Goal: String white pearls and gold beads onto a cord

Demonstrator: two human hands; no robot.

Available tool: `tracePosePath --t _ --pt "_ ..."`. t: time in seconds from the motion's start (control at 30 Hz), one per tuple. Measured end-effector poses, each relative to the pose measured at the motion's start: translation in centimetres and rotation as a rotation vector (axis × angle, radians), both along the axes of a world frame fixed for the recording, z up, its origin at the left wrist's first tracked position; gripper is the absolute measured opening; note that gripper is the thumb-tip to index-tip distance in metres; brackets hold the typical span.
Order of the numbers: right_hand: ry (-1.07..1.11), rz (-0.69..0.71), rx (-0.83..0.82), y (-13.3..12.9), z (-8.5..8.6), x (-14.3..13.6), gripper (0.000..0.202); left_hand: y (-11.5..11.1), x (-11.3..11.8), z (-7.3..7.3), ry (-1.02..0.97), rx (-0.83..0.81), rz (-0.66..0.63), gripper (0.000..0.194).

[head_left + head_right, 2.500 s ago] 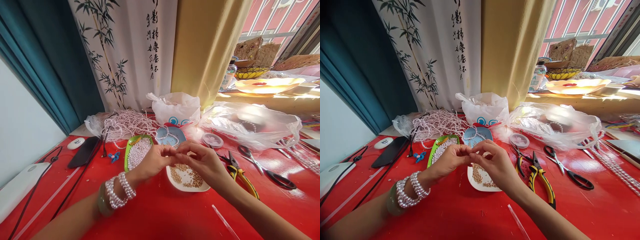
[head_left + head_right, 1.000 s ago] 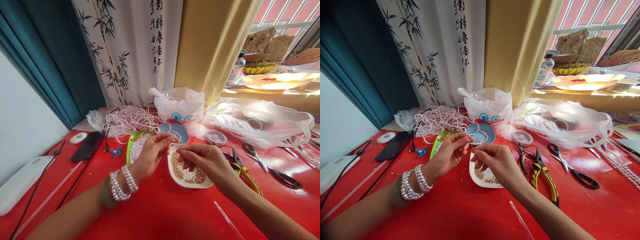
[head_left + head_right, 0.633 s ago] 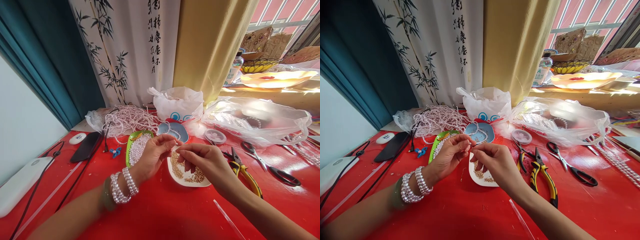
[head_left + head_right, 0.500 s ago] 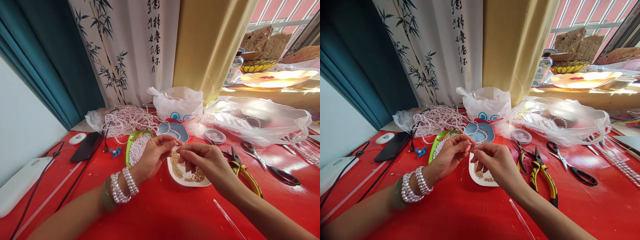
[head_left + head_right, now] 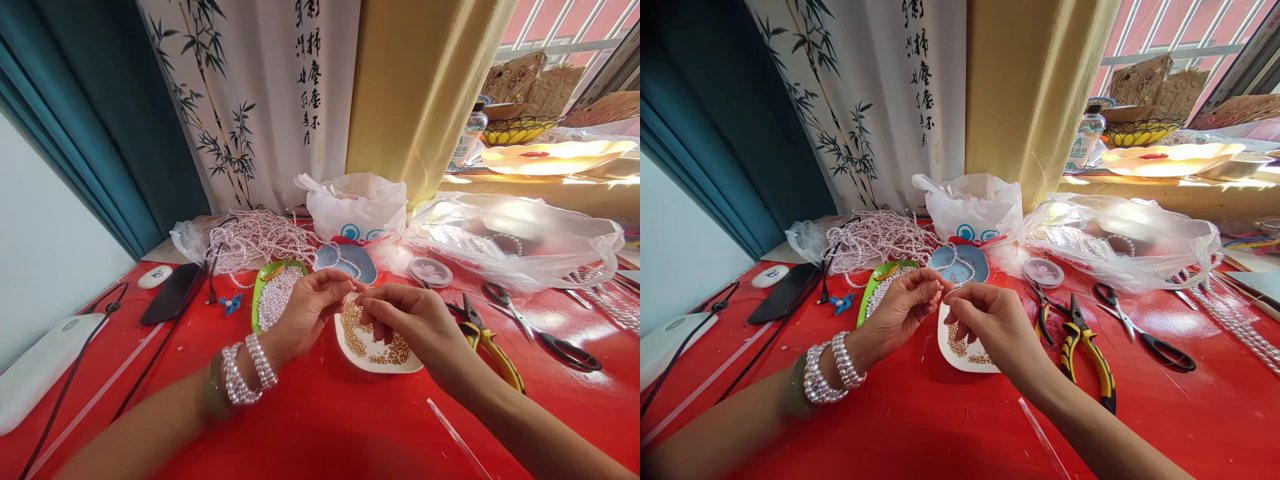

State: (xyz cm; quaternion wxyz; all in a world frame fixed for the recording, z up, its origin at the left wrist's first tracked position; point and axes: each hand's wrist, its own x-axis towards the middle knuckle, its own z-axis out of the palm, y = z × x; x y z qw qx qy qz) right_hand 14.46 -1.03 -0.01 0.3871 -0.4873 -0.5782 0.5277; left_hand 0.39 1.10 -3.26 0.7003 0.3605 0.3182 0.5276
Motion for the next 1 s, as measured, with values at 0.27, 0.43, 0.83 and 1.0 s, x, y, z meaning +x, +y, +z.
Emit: tracePosePath --t 0.27,0.43,0.83,1.0 --pt "-0.008 0.021 -0.017 0.2 -0.3 0.1 0.021 0.1 0.0 -0.2 0.035 0.079 -0.026 0.011" --pt "-0.075 0.119 -0.012 1.0 -0.4 0.9 0.032 0.0 -0.1 0.1 0.125 0.152 0.01 0.011" --pt "0.237 0.219 -0.09 1.8 -0.4 2.4 0.016 -0.9 0.6 -0.2 0.253 0.075 -0.254 0.019" --pt "0.404 0.272 -0.113 1.6 -0.3 2.3 0.012 -0.9 0.7 -0.3 0.175 -0.002 -0.293 0.021"
